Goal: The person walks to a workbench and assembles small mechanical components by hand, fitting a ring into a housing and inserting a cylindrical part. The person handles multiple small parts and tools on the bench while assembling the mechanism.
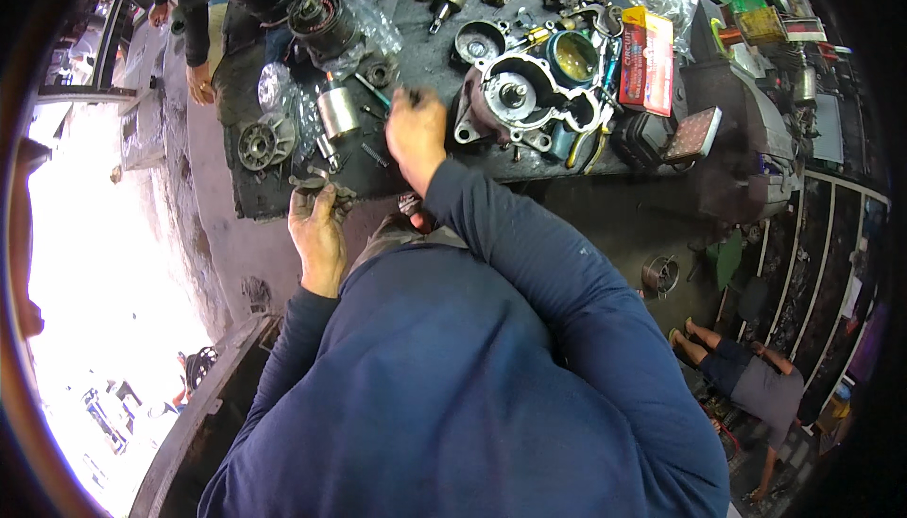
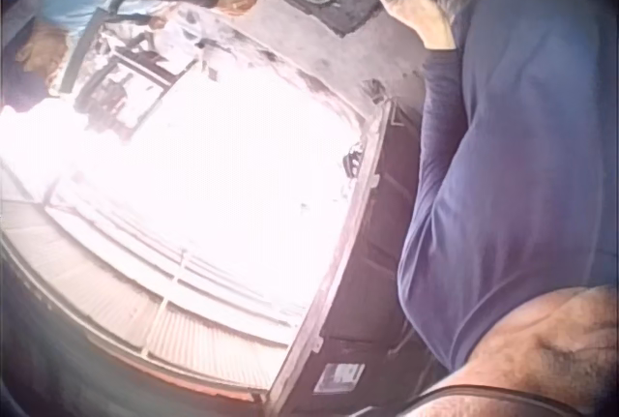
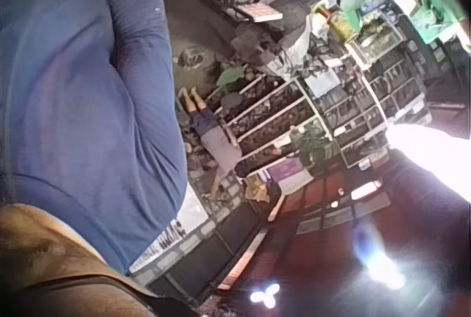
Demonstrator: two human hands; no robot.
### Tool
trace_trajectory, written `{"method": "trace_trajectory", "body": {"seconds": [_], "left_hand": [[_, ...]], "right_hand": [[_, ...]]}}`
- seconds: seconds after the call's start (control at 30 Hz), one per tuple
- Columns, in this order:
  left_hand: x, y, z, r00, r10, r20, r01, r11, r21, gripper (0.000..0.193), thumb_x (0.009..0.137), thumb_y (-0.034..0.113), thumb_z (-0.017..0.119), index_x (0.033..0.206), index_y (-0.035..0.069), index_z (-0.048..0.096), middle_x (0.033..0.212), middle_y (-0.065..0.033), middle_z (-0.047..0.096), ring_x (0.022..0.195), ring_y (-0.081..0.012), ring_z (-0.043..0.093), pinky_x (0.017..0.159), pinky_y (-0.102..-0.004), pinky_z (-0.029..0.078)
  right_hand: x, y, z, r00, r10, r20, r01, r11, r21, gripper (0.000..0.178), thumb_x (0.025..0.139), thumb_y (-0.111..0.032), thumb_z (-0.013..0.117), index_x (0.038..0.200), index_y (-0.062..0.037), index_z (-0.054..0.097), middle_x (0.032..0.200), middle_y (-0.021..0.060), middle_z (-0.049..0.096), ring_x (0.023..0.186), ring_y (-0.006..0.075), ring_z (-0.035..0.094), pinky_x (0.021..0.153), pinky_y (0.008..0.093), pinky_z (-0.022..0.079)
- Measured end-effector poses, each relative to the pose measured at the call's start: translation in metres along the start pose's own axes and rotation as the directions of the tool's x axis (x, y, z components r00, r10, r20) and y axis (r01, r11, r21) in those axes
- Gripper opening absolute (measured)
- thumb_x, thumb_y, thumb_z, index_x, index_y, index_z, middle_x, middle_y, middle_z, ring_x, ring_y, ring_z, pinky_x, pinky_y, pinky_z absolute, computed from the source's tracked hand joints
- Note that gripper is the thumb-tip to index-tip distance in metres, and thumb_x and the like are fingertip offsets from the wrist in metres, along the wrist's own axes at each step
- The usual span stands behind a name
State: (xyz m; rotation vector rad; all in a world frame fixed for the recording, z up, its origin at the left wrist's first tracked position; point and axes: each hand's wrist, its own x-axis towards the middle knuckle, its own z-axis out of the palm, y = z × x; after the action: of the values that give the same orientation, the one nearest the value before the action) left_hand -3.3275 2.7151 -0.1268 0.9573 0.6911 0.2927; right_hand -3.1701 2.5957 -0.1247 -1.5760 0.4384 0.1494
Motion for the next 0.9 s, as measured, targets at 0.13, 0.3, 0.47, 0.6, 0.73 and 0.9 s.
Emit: {"method": "trace_trajectory", "body": {"seconds": [0.13, 0.3, 0.47, 0.6, 0.73, 0.9], "left_hand": [[-0.003, 0.002, -0.014, 0.999, 0.005, -0.036, -0.006, 0.999, -0.036, 0.021, 0.103, 0.001, 0.067, 0.124, 0.005, 0.064, 0.100, -0.0069, 0.072, 0.083, -0.0189, 0.072, 0.076, -0.0337, 0.059], [-0.005, 0.005, -0.033, 0.994, -0.007, -0.114, -0.002, 0.997, -0.080, 0.027, 0.101, -0.003, 0.067, 0.127, 0.005, 0.063, 0.102, -0.0067, 0.073, 0.086, -0.0196, 0.072, 0.079, -0.0355, 0.059], [-0.010, 0.003, -0.046, 0.984, 0.003, -0.181, -0.022, 0.994, -0.107, 0.031, 0.099, -0.005, 0.068, 0.127, 0.007, 0.064, 0.105, -0.0060, 0.073, 0.088, -0.0193, 0.073, 0.080, -0.0351, 0.060], [-0.013, -0.001, -0.051, 0.983, 0.001, -0.186, -0.015, 0.997, -0.072, 0.033, 0.098, -0.006, 0.068, 0.127, 0.008, 0.064, 0.108, -0.0052, 0.072, 0.090, -0.0199, 0.073, 0.080, -0.0344, 0.060], [-0.016, -0.001, -0.053, 0.986, -0.030, -0.166, 0.016, 0.996, -0.085, 0.032, 0.099, -0.006, 0.067, 0.127, 0.008, 0.064, 0.108, -0.0053, 0.072, 0.090, -0.0205, 0.073, 0.080, -0.0350, 0.060], [-0.025, -0.005, -0.050, 0.991, -0.035, -0.131, 0.031, 0.999, -0.033, 0.031, 0.099, -0.007, 0.067, 0.126, 0.007, 0.064, 0.108, -0.0055, 0.071, 0.089, -0.0194, 0.072, 0.080, -0.0356, 0.061]], "right_hand": [[0.039, -0.005, 0.014, 0.954, -0.292, -0.062, 0.260, 0.916, -0.304, 0.021, 0.101, -0.013, 0.069, 0.106, 0.0070, 0.070, 0.096, 0.0274, 0.077, 0.087, 0.0377, 0.076, 0.082, 0.0463, 0.056], [0.055, -0.001, 0.011, 0.947, -0.299, -0.119, 0.227, 0.882, -0.413, 0.022, 0.096, -0.010, 0.073, 0.110, 0.0068, 0.071, 0.095, 0.0279, 0.077, 0.089, 0.0392, 0.077, 0.083, 0.0458, 0.058], [0.017, -0.003, -0.004, 0.887, -0.405, 0.221, 0.460, 0.820, -0.340, 0.029, 0.096, -0.012, 0.073, 0.120, 0.0037, 0.068, 0.110, 0.0249, 0.075, 0.101, 0.0363, 0.074, 0.089, 0.0439, 0.057], [-0.035, 0.010, -0.056, 0.542, -0.320, 0.777, 0.756, 0.589, -0.285, 0.021, 0.096, -0.016, 0.071, 0.112, -0.0020, 0.071, 0.105, 0.0209, 0.073, 0.098, 0.0416, 0.071, 0.087, 0.0484, 0.057], [-0.047, 0.017, -0.082, 0.480, -0.075, 0.874, 0.743, 0.565, -0.359, 0.018, 0.094, -0.015, 0.071, 0.107, -0.0027, 0.072, 0.103, 0.0189, 0.073, 0.099, 0.0403, 0.071, 0.085, 0.0482, 0.057], [-0.043, 0.007, -0.091, 0.562, -0.043, 0.826, 0.780, 0.359, -0.512, 0.017, 0.095, -0.017, 0.067, 0.104, -0.0038, 0.072, 0.102, 0.0161, 0.074, 0.094, 0.0405, 0.072, 0.081, 0.0501, 0.057]]}}
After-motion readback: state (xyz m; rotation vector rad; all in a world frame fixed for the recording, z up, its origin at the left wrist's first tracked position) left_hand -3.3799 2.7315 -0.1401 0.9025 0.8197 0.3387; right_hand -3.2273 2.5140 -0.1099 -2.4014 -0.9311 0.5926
